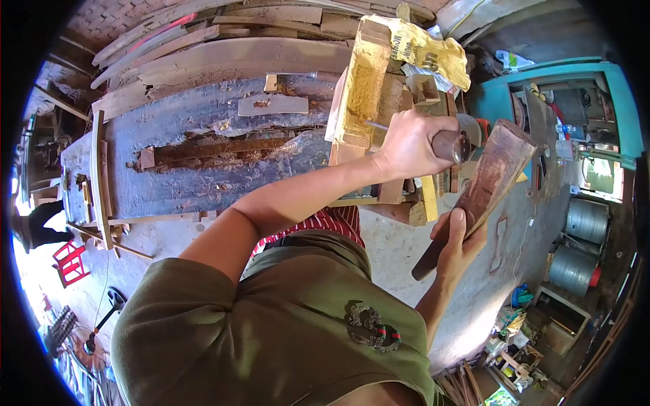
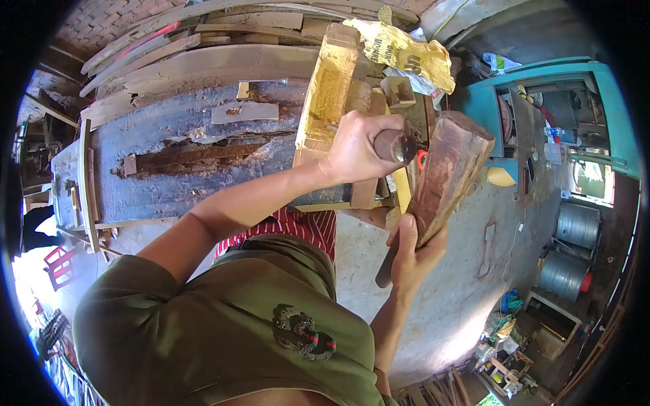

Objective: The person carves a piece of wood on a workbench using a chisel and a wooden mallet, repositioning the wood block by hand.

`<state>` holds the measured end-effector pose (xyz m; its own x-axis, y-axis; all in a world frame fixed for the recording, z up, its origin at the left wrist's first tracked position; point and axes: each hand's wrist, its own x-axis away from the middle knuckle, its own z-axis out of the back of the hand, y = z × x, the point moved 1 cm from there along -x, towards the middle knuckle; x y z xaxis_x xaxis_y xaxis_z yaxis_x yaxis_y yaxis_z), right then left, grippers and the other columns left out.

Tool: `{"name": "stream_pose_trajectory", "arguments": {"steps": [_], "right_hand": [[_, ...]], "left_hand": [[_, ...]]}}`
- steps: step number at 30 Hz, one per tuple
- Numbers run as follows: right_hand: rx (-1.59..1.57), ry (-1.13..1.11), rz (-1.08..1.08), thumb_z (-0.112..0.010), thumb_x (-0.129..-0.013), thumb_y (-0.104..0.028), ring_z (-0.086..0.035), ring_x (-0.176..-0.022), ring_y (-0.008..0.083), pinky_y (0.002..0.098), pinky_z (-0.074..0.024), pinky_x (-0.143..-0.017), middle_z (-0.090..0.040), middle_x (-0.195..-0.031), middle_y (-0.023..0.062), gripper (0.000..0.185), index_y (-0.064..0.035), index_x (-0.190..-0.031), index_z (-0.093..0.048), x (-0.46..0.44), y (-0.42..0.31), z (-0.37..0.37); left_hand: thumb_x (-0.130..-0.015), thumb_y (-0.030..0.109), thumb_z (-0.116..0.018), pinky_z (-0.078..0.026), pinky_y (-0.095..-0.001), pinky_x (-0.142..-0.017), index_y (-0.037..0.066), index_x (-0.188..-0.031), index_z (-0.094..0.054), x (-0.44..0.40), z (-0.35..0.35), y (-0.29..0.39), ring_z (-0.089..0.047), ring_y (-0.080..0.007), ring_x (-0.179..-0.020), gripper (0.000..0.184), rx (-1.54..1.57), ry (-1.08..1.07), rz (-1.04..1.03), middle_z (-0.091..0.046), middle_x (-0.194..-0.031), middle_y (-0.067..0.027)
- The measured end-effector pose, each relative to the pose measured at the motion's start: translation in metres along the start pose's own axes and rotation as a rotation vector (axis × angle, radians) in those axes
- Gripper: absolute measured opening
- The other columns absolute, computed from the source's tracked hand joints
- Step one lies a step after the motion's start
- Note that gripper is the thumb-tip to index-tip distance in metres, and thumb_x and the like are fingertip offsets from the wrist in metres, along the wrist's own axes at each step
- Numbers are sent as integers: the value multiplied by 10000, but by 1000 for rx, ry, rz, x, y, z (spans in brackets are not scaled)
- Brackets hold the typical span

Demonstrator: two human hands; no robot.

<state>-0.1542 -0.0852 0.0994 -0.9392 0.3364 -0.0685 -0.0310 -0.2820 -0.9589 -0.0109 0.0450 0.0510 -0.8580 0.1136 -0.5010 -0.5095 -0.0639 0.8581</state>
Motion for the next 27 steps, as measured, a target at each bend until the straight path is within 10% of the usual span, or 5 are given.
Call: {"name": "stream_pose_trajectory", "arguments": {"steps": [1, 14, 18, 23, 27], "right_hand": [[6, 28, -10, -658, -959, -187, -504, -515, 91, 236, -383, -472, -562, -655, 43, 318, 40, -1123, -507, 0, -1, -2], [132, 129, 356, -519, -965, -200, -535, -518, 143, 262, -422, -499, -599, -652, 104, 307, 53, -1139, -527, -10, -24, -12], [227, 54, -6, -581, -894, -44, -552, -585, 116, 238, -432, -540, -652, -851, 86, 412, 141, -1258, -521, -24, -16, -12], [-29, 212, 263, -616, -891, -131, -546, -580, 115, 256, -437, -577, -607, -667, 67, 209, 42, -1006, -592, -14, -31, -14], [420, 16, 191, -560, -963, -180, -521, -534, 117, 271, -415, -503, -613, -665, 66, 256, 49, -1079, -556, -32, -17, -23]], "left_hand": [[-696, 212, -812, -536, -371, -585, 86, -807, -681, 1, -5, -5, -655, -377, -651, 213, 29, 12, 1, -646, -662, -149], [-680, 201, -809, -537, -375, -591, 128, -787, -672, 1, -12, -12, -670, -344, -662, 189, 22, -27, 33, -659, -680, -109], [-662, 211, -823, -541, -382, -602, 137, -821, -683, 0, -17, -12, -672, -342, -676, 225, -27, -50, 42, -663, -689, -111], [-644, 235, -848, -547, -391, -619, 144, -871, -699, -3, -11, -16, -678, -344, -697, 286, -12, -1, 55, -679, -721, -114], [-670, 299, -802, -516, -445, -584, 193, -803, -672, -5, -19, -18, -653, -348, -651, 214, 17, 64, 26, -662, -682, -98]]}}
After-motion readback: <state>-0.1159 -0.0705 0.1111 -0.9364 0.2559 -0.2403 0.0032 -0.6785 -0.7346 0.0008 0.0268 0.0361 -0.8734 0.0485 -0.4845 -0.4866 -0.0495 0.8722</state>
